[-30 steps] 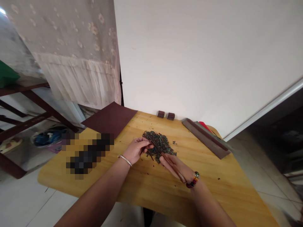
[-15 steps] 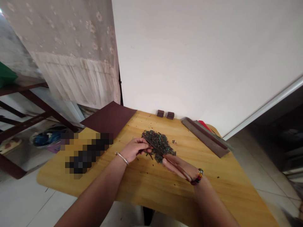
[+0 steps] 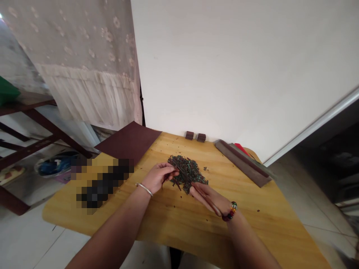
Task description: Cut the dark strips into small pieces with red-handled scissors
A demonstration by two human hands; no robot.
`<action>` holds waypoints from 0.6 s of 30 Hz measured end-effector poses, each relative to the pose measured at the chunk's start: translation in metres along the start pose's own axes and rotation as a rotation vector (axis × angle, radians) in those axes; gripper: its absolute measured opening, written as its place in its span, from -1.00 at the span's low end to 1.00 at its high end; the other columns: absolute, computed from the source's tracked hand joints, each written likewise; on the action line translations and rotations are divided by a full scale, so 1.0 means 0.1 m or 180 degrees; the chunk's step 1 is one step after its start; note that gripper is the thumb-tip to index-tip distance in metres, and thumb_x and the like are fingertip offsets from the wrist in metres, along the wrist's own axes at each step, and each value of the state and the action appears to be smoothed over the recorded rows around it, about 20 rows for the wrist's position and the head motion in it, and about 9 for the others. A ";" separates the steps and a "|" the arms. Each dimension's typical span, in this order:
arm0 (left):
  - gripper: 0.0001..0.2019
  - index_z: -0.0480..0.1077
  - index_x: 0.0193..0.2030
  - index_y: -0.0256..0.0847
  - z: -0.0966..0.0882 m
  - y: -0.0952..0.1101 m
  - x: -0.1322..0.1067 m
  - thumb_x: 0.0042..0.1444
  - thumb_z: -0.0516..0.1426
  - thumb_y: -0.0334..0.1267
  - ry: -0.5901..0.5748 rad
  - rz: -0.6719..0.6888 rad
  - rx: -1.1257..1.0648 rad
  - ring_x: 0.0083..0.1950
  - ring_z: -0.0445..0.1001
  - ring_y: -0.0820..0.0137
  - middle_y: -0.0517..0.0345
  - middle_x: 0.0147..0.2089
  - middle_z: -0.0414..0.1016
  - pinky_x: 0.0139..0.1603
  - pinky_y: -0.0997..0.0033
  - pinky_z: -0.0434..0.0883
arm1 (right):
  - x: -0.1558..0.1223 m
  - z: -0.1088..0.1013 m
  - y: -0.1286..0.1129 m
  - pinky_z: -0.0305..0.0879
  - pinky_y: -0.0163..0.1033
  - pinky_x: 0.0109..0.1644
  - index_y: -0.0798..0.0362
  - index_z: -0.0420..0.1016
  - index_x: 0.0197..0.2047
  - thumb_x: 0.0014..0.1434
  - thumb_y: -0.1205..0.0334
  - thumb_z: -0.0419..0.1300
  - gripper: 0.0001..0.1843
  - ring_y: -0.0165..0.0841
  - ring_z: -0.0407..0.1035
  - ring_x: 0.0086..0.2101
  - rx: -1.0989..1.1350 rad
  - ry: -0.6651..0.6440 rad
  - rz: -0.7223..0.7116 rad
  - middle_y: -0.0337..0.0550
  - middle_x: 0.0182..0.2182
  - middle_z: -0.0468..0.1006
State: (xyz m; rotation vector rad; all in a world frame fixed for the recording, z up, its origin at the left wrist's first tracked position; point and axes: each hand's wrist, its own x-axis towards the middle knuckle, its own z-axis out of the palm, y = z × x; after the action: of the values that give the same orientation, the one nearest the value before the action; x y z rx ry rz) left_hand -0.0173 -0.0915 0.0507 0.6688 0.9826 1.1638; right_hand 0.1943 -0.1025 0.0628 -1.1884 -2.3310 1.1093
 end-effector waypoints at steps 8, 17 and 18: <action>-0.85 0.34 -0.54 -0.27 0.16 -0.09 0.00 -0.29 0.25 -0.40 0.0499 0.0128 -0.0766 -0.45 0.45 0.52 0.21 -0.50 0.46 -0.55 0.65 0.28 | 0.04 0.16 -0.19 0.32 -0.21 -0.26 0.00 0.31 -0.44 0.19 -0.14 -0.18 -0.53 -0.34 0.28 -0.42 0.0384 0.0271 -0.0068 -0.19 -0.48 0.39; -0.84 0.35 -0.53 -0.26 0.18 -0.12 -0.01 -0.30 0.26 -0.39 0.0598 0.0206 -0.0846 -0.46 0.44 0.54 0.25 -0.52 0.44 -0.56 0.66 0.28 | 0.05 0.15 -0.13 0.37 -0.15 -0.21 0.01 0.43 -0.40 0.16 -0.11 -0.12 -0.55 -0.24 0.35 -0.30 0.0349 0.0218 0.0040 -0.08 -0.38 0.48; -0.84 0.35 -0.53 -0.27 0.18 -0.12 -0.01 -0.30 0.26 -0.39 0.0607 0.0200 -0.0863 -0.46 0.44 0.54 0.25 -0.52 0.44 -0.56 0.67 0.28 | 0.06 0.16 -0.13 0.36 -0.16 -0.20 0.01 0.42 -0.39 0.16 -0.09 -0.11 -0.57 -0.24 0.35 -0.29 0.0369 0.0223 0.0033 -0.08 -0.36 0.48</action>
State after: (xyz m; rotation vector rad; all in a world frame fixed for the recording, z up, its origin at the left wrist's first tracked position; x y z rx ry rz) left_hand 0.0042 -0.0949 0.0483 0.3789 0.9447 1.4057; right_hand 0.1750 -0.1106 0.0616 -1.1788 -2.1798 1.1699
